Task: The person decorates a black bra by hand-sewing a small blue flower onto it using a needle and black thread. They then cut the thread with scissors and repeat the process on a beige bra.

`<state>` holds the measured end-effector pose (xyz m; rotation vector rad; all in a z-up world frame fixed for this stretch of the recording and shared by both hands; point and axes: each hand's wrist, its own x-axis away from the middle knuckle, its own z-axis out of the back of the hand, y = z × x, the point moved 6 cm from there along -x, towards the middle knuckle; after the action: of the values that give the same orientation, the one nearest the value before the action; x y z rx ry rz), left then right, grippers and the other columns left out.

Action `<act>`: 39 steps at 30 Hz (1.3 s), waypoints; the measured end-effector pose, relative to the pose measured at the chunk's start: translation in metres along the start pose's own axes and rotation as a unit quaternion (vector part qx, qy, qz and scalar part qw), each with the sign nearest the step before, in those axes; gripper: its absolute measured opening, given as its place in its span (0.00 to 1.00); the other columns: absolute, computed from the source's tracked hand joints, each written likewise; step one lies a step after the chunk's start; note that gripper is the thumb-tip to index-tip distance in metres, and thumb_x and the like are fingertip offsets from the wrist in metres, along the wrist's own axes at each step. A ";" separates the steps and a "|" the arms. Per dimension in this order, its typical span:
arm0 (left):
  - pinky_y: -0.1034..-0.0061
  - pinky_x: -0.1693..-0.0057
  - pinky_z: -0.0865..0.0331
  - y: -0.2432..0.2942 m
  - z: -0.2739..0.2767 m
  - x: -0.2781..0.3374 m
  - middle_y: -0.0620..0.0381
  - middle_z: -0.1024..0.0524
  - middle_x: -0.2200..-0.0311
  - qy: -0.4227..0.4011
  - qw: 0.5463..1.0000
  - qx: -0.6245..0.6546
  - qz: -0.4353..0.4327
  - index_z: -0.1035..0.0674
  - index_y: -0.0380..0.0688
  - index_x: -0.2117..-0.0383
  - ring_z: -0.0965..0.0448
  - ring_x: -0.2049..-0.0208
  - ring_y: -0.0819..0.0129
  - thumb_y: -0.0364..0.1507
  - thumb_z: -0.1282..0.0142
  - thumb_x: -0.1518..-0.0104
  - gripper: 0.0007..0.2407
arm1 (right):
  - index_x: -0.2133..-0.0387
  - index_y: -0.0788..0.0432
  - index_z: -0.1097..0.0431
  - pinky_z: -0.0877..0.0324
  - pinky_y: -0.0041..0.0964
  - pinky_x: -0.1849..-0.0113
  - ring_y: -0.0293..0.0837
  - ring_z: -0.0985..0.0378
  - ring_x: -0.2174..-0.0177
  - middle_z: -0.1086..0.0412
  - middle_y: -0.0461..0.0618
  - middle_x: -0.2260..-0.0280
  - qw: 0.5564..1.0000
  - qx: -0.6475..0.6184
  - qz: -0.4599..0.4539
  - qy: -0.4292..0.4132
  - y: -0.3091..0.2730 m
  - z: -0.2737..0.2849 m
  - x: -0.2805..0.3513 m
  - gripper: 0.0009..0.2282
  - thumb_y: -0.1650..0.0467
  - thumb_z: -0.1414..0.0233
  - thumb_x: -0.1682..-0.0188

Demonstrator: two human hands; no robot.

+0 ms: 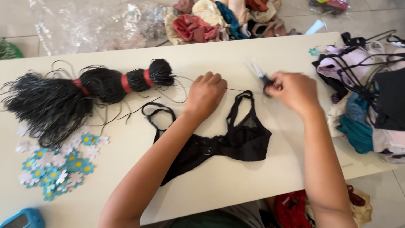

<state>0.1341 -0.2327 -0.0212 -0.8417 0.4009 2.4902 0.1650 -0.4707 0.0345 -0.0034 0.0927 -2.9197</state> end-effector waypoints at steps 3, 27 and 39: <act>0.68 0.58 0.28 -0.013 0.002 0.000 0.62 0.23 0.70 0.001 0.986 0.113 0.123 0.20 0.54 0.68 0.21 0.65 0.61 0.34 0.39 0.44 0.03 | 0.64 0.54 0.23 0.26 0.53 0.61 0.57 0.21 0.62 0.23 0.48 0.57 0.979 -0.155 0.015 0.130 0.050 0.004 -0.011 0.07 0.65 0.40 0.50; 0.74 0.67 0.28 -0.042 0.026 0.004 0.56 0.25 0.76 0.007 0.869 0.356 0.343 0.17 0.41 0.71 0.25 0.76 0.69 0.25 0.39 0.42 0.02 | 0.64 0.68 0.28 0.24 0.38 0.82 0.49 0.20 0.83 0.23 0.66 0.78 0.758 -0.617 0.003 -0.212 -0.071 -0.033 0.012 0.26 0.53 0.58 0.44; 0.75 0.67 0.28 -0.039 0.029 0.004 0.56 0.25 0.76 0.011 0.869 0.356 0.343 0.17 0.41 0.71 0.25 0.77 0.69 0.24 0.39 0.43 0.02 | 0.62 0.69 0.28 0.21 0.42 0.79 0.50 0.21 0.82 0.25 0.64 0.79 0.780 -0.597 -0.028 -0.188 -0.050 -0.030 0.005 0.26 0.54 0.58 0.43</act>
<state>0.1377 -0.1862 -0.0056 -0.4435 1.7514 2.5616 0.1489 -0.4215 0.0072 -0.7677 1.8030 -2.2925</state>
